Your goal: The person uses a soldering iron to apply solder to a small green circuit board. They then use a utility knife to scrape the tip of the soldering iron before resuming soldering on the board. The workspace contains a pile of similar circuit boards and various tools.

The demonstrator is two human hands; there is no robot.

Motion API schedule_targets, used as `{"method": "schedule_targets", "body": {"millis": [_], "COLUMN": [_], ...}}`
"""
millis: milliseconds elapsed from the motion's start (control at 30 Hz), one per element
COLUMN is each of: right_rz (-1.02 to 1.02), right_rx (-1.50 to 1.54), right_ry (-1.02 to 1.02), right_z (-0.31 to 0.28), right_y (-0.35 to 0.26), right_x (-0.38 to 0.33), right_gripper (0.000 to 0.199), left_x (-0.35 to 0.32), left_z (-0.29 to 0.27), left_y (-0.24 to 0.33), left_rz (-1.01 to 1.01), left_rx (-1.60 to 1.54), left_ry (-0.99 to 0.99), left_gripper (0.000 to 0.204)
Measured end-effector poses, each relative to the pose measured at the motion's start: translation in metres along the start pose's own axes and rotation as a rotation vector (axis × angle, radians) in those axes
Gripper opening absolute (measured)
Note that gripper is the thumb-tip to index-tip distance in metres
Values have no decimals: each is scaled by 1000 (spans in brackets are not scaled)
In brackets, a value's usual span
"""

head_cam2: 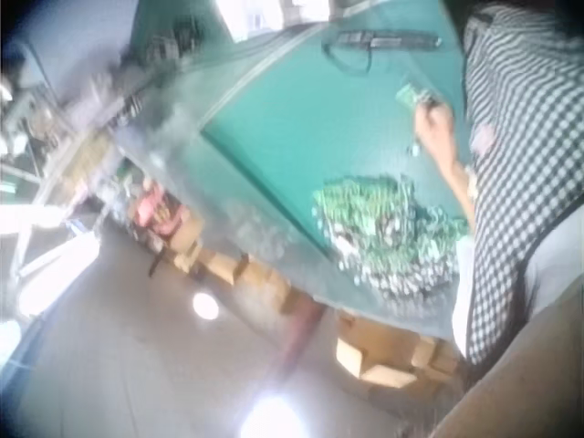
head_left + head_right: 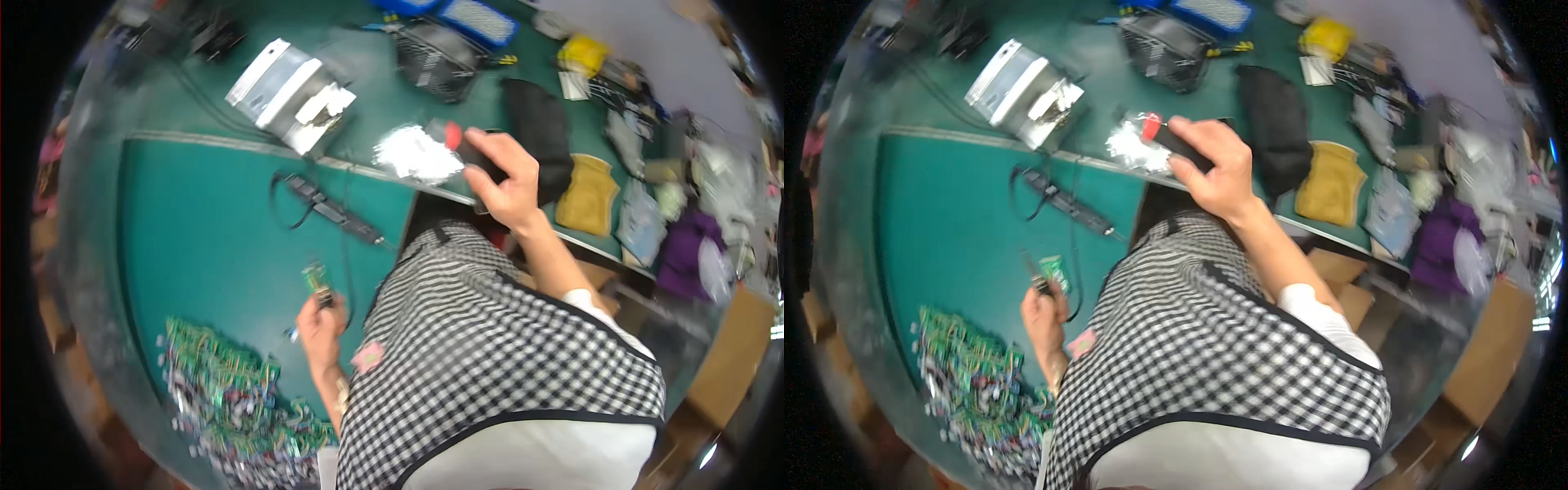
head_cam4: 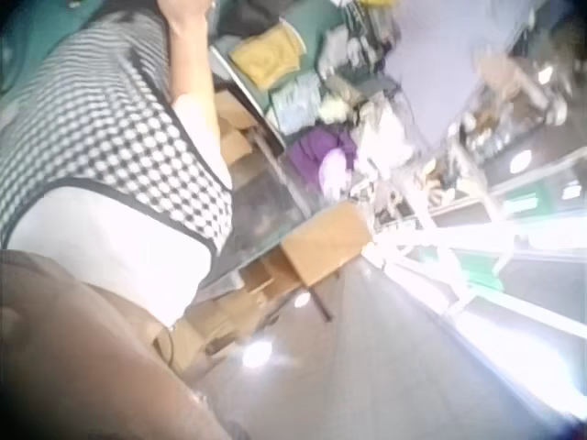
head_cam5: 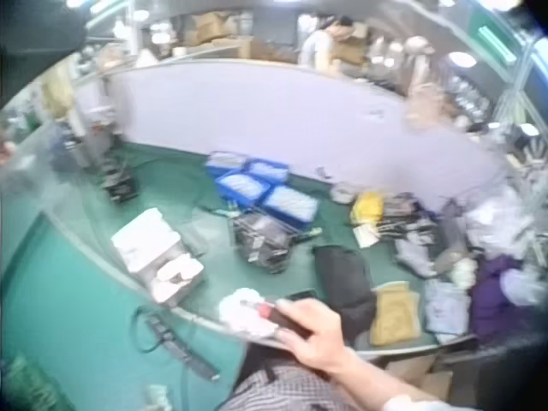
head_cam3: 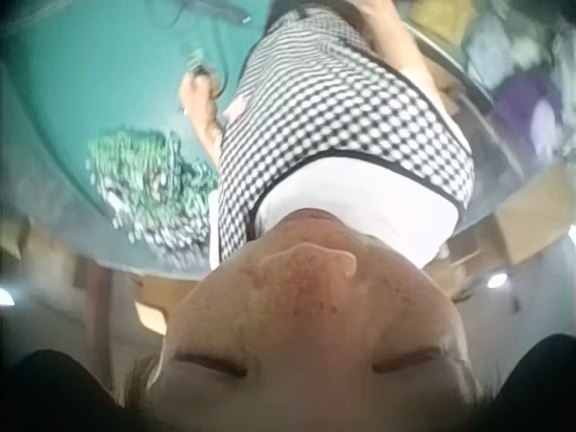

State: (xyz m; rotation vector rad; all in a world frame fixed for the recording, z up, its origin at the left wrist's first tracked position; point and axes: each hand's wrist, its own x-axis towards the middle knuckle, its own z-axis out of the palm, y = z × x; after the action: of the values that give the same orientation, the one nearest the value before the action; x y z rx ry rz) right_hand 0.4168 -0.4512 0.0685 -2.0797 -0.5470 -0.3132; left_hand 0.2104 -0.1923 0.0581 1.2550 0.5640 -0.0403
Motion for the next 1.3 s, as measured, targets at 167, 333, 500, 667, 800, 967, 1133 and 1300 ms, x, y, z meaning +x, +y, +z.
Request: {"method": "schedule_targets", "body": {"millis": [167, 333, 500, 667, 800, 967, 1133, 1300], "right_rz": [509, 996, 176, 72, 450, 888, 1035, 1086], "right_rx": [-457, -994, -774, 528, 927, 1296, 1228, 1254], "right_ry": [638, 377, 525, -719, -670, -610, -748, -668], "right_z": [-85, -148, -111, -8, 71, 95, 90, 105], "right_y": [119, 179, 133, -48, -97, -111, -122, -118], "right_x": [-39, -99, -43, 6, -29, -36, -34, -48], "right_gripper": [37, 40, 28, 14, 45, 23, 39, 33], "left_x": [9, 29, 47, 77, 75, 43, 22, 19], "left_z": [7, 8, 21, 47, 55, 68, 74, 75], "left_y": [-3, 3, 9, 15, 0, 16, 28, 10], "left_rz": [86, 148, 167, 158, 368, 301, 164, 214], "left_rx": [-250, -552, -947, -1174, -1129, -926, -1038, -908], "left_ry": [62, -31, -134, -272, -134, 333, 318, 381], "left_gripper": [23, 30, 31, 31, 32, 30, 36, 44]}}
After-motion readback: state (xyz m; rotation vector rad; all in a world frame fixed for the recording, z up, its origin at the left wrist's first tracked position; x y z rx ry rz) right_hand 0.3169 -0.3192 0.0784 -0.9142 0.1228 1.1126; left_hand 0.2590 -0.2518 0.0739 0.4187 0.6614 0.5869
